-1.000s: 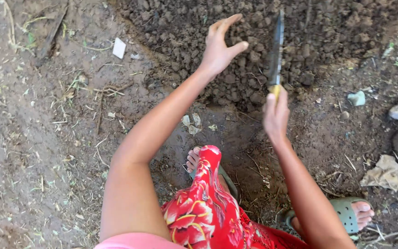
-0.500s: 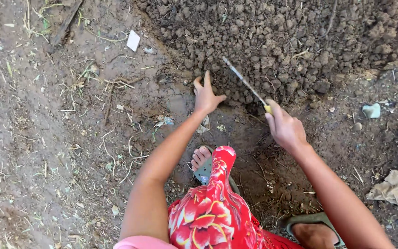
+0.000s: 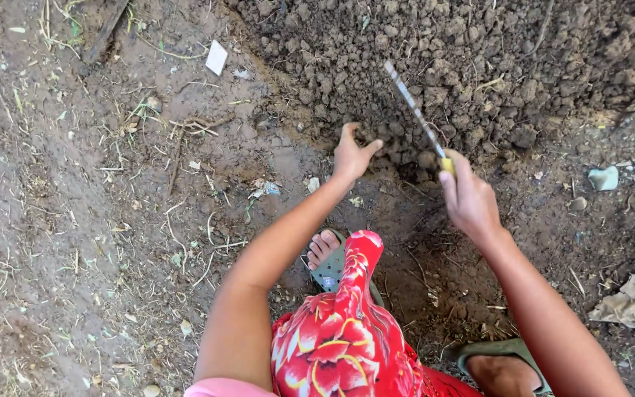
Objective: Digging and loosening soil in a garden patch using a knife and bare hands.
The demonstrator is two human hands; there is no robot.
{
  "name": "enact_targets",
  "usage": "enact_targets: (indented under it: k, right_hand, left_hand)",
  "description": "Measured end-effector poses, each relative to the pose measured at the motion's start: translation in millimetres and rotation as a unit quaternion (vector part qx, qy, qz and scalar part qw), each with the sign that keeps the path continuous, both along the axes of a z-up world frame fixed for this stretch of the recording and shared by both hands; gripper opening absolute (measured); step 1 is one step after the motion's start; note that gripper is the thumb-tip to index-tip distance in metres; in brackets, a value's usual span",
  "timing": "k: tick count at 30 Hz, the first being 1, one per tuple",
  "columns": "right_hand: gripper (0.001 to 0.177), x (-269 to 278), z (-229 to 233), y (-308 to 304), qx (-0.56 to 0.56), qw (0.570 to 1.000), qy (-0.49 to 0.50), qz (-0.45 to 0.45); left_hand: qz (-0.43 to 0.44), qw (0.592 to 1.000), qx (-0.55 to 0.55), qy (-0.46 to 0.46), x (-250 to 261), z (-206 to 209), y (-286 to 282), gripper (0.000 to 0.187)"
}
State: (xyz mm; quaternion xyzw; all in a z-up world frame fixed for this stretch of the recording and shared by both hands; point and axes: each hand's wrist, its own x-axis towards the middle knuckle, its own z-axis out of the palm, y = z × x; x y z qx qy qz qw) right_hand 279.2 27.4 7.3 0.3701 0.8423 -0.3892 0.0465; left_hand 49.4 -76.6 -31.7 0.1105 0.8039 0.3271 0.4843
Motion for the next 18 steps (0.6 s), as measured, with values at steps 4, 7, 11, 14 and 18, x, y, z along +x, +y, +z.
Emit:
enact_targets:
  k: [4, 7, 11, 14, 18]
  right_hand:
    - [0.037, 3.3, 9.2, 21.9, -0.045, 0.992, 0.114, -0.028]
    - [0.038, 13.1, 47.0, 48.9, -0.018, 0.997, 0.044, 0.065]
    - [0.046, 35.4, 103.9, 67.9, 0.047, 0.966, -0.089, 0.239]
    - [0.049, 57.3, 113.6, 64.1, 0.033, 0.918, -0.254, 0.302]
    - [0.048, 48.6, 112.8, 41.5, -0.046, 0.919, -0.265, 0.288]
  left_hand:
    - [0.086, 0.992, 0.091, -0.035, -6.5, -36.5, -0.1, 0.049]
    - [0.051, 0.993, 0.104, -0.018, -11.5, 5.5, 7.5, 0.043]
    - [-0.028, 0.999, 0.005, 0.043, -19.5, 17.1, -2.4, 0.046]
    - [-0.102, 0.990, 0.009, 0.092, -13.3, 3.5, -6.4, 0.064]
    - [-0.111, 0.993, 0.003, 0.046, -15.0, -5.5, -13.5, 0.070]
